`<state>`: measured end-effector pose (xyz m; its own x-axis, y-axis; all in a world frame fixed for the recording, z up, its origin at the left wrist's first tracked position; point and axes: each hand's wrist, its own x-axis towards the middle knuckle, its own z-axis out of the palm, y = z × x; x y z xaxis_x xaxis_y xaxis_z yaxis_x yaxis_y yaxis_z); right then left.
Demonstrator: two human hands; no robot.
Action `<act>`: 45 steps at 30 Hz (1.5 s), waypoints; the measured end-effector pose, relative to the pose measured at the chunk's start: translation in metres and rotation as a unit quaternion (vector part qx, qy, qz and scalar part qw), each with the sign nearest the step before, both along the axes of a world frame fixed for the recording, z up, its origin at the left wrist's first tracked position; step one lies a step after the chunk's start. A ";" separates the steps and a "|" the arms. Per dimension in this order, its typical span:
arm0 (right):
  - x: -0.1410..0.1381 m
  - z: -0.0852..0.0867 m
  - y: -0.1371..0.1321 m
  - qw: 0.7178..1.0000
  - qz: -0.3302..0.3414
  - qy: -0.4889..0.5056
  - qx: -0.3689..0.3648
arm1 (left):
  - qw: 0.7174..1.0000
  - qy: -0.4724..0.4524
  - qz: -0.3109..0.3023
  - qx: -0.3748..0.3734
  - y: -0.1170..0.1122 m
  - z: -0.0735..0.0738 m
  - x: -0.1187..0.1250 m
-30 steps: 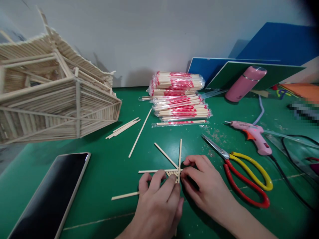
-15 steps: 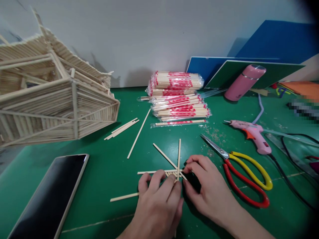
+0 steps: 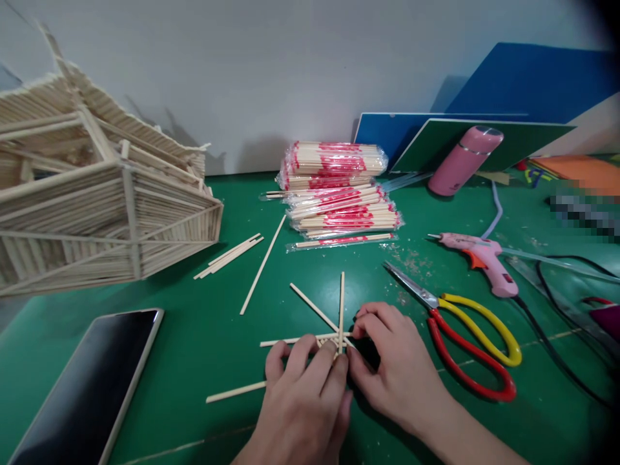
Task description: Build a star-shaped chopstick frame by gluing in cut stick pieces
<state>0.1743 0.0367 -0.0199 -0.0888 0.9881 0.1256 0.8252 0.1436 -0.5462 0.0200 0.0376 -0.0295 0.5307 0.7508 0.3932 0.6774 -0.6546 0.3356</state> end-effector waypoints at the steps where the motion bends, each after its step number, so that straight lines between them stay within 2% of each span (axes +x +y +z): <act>1: 0.000 0.000 0.000 1.000 0.000 0.000 0.000 | 1.000 -0.003 0.001 -0.001 0.000 0.001 0.000; 45: 0.000 0.002 0.001 1.000 0.005 -0.006 0.010 | 0.999 0.017 0.004 0.029 0.000 -0.003 0.000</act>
